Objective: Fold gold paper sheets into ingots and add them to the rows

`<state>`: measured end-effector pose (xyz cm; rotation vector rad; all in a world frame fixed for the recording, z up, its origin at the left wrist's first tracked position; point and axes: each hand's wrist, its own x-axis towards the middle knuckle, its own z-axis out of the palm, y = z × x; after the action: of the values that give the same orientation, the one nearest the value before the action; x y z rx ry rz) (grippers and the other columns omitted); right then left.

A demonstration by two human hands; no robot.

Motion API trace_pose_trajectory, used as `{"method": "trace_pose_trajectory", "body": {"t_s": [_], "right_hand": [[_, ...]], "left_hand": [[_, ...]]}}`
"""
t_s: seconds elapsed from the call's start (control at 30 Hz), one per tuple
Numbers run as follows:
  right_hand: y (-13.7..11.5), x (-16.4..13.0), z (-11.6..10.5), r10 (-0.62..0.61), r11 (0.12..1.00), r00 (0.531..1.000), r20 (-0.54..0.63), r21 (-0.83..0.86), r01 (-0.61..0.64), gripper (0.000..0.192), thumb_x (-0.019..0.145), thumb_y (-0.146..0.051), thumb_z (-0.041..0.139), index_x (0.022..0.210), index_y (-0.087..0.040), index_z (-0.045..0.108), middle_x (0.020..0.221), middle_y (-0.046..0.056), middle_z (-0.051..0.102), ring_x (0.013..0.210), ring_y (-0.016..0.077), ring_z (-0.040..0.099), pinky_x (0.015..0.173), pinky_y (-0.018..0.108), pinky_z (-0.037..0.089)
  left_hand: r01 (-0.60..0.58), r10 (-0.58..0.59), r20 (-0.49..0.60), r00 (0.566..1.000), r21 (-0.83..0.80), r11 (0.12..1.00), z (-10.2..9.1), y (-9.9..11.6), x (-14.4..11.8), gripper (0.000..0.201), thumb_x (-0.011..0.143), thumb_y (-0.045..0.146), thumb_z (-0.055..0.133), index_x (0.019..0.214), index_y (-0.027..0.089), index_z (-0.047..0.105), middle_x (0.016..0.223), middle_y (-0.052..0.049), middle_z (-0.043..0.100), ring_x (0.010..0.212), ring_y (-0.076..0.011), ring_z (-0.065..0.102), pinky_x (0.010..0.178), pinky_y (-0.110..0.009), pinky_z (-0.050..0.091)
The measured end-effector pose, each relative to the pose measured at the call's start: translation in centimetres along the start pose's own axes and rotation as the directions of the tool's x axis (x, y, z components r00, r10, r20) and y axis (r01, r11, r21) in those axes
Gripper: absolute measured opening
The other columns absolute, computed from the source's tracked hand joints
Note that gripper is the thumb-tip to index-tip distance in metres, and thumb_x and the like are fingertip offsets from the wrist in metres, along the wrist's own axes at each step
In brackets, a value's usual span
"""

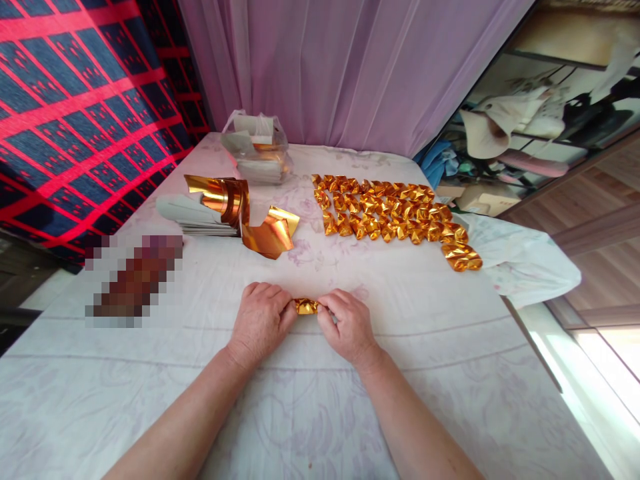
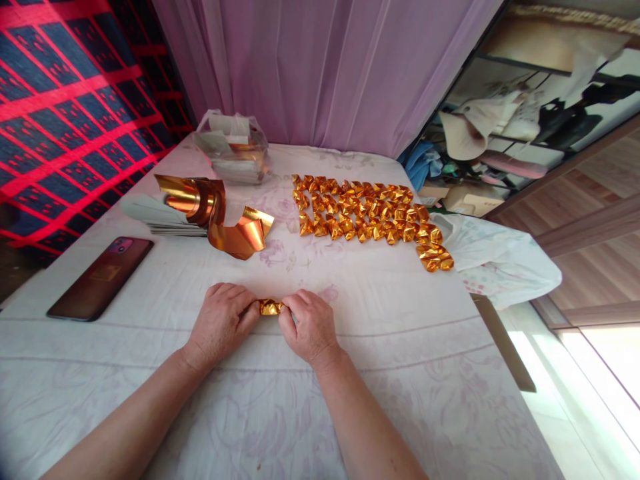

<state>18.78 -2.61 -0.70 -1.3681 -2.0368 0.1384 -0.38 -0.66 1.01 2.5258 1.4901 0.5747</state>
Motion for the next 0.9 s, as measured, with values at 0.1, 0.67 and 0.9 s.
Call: {"method": "trace_pose_trajectory", "body": {"t_s": [0.1,0.67,0.9], "right_hand": [[0.14,-0.04,0.06,0.012,1.000,1.000,-0.003,-0.008,-0.012,0.021,0.088,-0.016,0.047,0.074,-0.022,0.062,0.071,0.002,0.063,0.070,0.0166,0.058,0.066,0.027,0.040],[-0.22,-0.16,-0.04,0.051,0.997,0.998,0.035,0.052,-0.053,0.021,0.084,-0.015,0.045,0.065,-0.022,0.049,0.063,-0.001,0.055,0.062,0.0141,0.051,0.061,0.027,0.034],[0.02,-0.16,0.02,0.069,0.995,0.997,0.027,0.068,-0.071,0.021,0.085,-0.016,0.045,0.067,-0.022,0.053,0.065,0.000,0.057,0.064,0.0145,0.054,0.063,0.027,0.035]], "left_hand": [[-0.037,0.038,0.027,0.999,-0.033,0.999,-0.15,0.25,-0.02,0.024,0.088,0.021,0.048,0.068,0.020,0.061,0.069,-0.003,0.063,0.071,-0.0204,0.055,0.073,-0.038,0.038],[-0.015,0.018,0.025,1.000,-0.125,0.992,0.14,0.08,0.01,0.027,0.090,0.020,0.046,0.066,0.019,0.057,0.068,-0.003,0.061,0.069,-0.0196,0.055,0.072,-0.036,0.038],[-0.033,0.027,-0.031,0.999,-0.231,0.972,0.22,-0.12,-0.06,0.028,0.091,0.021,0.044,0.066,0.019,0.057,0.065,-0.002,0.060,0.067,-0.0179,0.054,0.069,-0.034,0.038]]}}
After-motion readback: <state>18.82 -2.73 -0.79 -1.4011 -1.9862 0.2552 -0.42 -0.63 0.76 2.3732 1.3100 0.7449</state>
